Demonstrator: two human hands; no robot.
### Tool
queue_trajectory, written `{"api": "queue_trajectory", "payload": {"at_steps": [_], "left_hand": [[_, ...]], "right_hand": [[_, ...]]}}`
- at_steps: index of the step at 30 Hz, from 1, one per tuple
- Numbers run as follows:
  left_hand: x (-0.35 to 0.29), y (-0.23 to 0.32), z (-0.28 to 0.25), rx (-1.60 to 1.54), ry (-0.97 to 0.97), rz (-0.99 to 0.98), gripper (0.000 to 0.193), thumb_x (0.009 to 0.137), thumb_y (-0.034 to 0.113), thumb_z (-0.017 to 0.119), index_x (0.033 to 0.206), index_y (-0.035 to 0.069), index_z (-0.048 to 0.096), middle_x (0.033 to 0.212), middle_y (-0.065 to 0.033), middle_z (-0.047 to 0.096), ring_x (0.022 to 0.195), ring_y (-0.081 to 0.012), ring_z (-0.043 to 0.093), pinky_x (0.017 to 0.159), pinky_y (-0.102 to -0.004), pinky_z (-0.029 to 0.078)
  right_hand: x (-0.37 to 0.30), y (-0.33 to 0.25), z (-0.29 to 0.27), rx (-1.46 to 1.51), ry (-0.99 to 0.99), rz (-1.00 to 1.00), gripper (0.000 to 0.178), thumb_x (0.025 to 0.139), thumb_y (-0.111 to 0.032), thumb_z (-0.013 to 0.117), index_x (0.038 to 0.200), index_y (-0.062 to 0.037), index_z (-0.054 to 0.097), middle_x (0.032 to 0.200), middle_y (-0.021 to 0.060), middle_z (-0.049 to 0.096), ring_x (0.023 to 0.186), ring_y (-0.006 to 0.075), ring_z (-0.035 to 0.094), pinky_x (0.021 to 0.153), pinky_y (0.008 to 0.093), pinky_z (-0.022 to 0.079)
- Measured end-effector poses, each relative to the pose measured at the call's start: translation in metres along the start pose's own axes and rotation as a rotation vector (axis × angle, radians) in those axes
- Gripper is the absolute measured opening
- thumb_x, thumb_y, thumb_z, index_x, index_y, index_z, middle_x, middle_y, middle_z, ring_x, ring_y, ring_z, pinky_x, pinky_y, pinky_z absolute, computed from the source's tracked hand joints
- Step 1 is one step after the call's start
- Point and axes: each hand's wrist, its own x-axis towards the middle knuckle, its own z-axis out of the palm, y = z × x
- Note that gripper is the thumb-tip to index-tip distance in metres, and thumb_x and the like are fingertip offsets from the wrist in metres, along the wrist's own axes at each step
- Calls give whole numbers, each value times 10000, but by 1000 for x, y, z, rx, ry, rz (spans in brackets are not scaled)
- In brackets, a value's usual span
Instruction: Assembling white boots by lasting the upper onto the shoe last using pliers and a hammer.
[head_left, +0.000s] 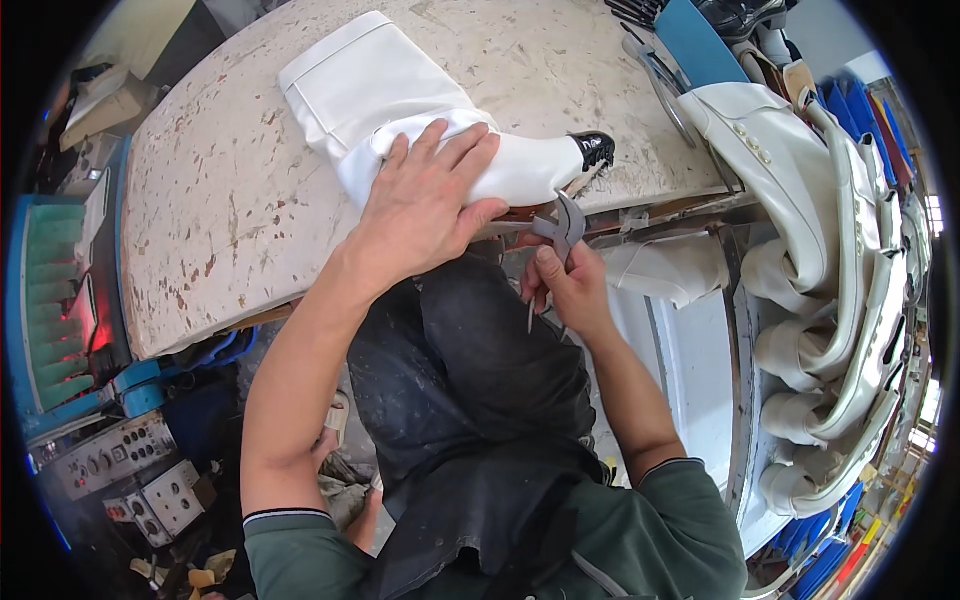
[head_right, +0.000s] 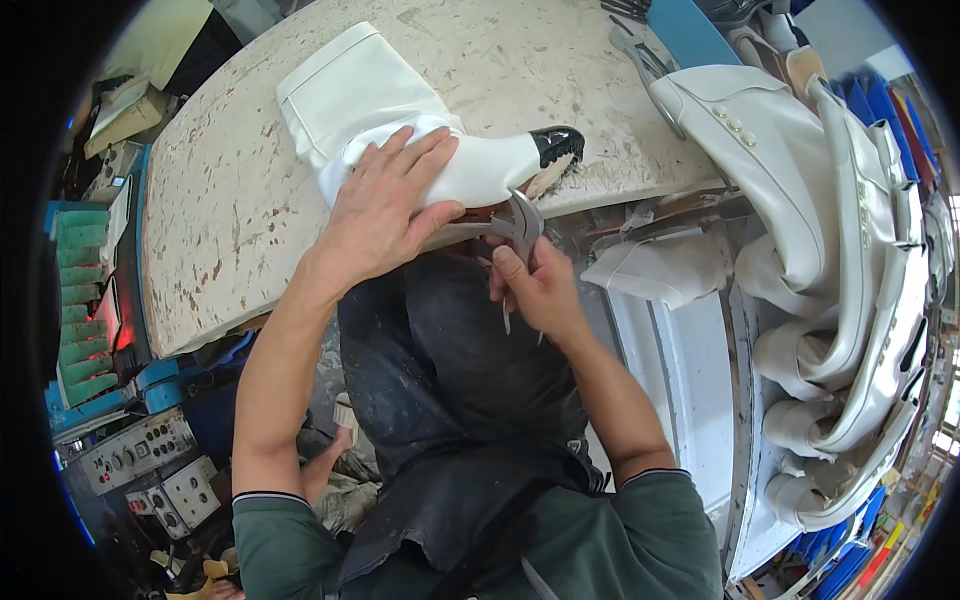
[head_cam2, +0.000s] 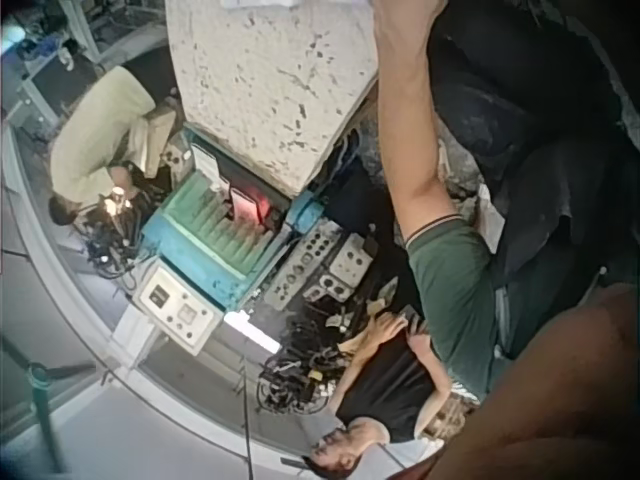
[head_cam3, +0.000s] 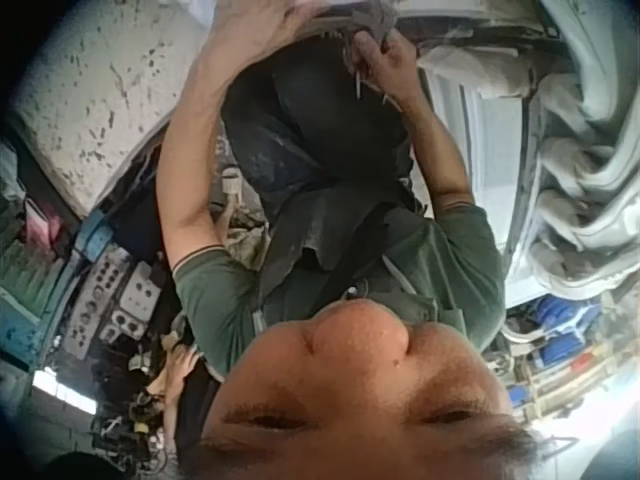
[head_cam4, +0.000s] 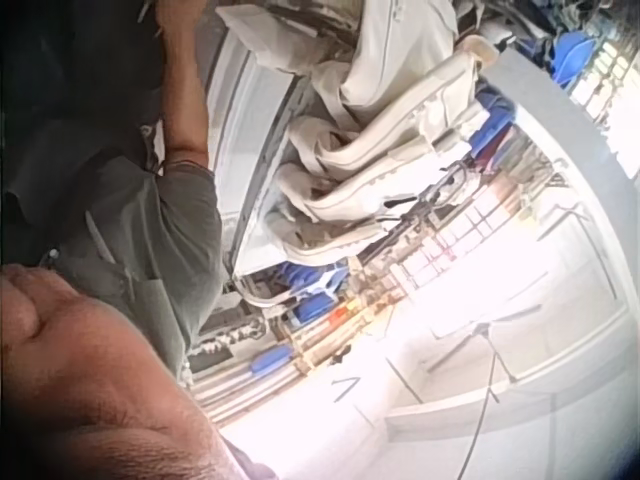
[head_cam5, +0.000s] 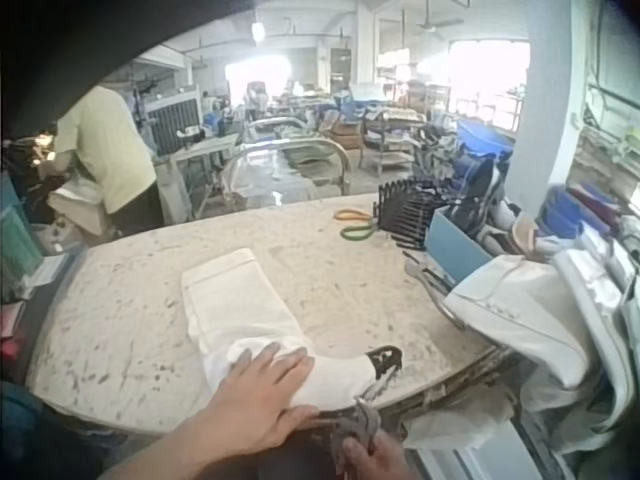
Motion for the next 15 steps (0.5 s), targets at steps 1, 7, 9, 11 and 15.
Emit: {"api": "queue_trajectory", "payload": {"at_steps": [1, 7, 9, 11, 15], "left_hand": [[0, 1, -4, 16, -27, -12, 589, 902, 402, 571, 1370, 73, 431, 1422, -122, 433, 1318, -386, 371, 1066, -537, 303], [6, 2, -5, 14, 2, -20, 595, 876, 434, 595, 1326, 66, 470, 1372, -121, 484, 1279, -381, 416, 1048, -498, 341], [8, 4, -5, -6, 47, -38, 597, 855, 457, 607, 1285, 55, 507, 1336, -122, 516, 1257, -377, 439, 1032, -520, 339], [15, 11, -4, -41, 66, -68, 575, 835, 493, 619, 1193, 48, 563, 1224, -143, 565, 1192, -380, 484, 995, -528, 367], [29, 23, -10, -65, -90, -192, 544, 833, 488, 627, 1125, 31, 586, 1120, -149, 578, 1130, -374, 515, 948, -526, 401]], "right_hand": [[3, 10, 5, -78, 62, -105, 231, 982, -203, 538, 1073, 9, 548, 720, 41, 598, 606, 119, 578, 518, 248, 454], [12, 28, 1, -361, 184, -355, 227, 973, -215, 548, 1055, -4, 527, 668, 56, 593, 555, 121, 573, 502, 257, 446], [7, 16, -4, -423, 159, -302, 255, 952, -219, 584, 1066, -2, 511, 642, 62, 603, 541, 126, 588, 514, 280, 475], [2, 0, -7, -928, 299, -257, 288, 956, -253, 575, 1080, -8, 490, 664, 79, 607, 564, 127, 593, 514, 307, 481], [-4, -10, -23, -900, 224, -370, 328, 969, -291, 542, 1116, -8, 468, 695, 105, 619, 616, 143, 625, 512, 347, 490]]}}
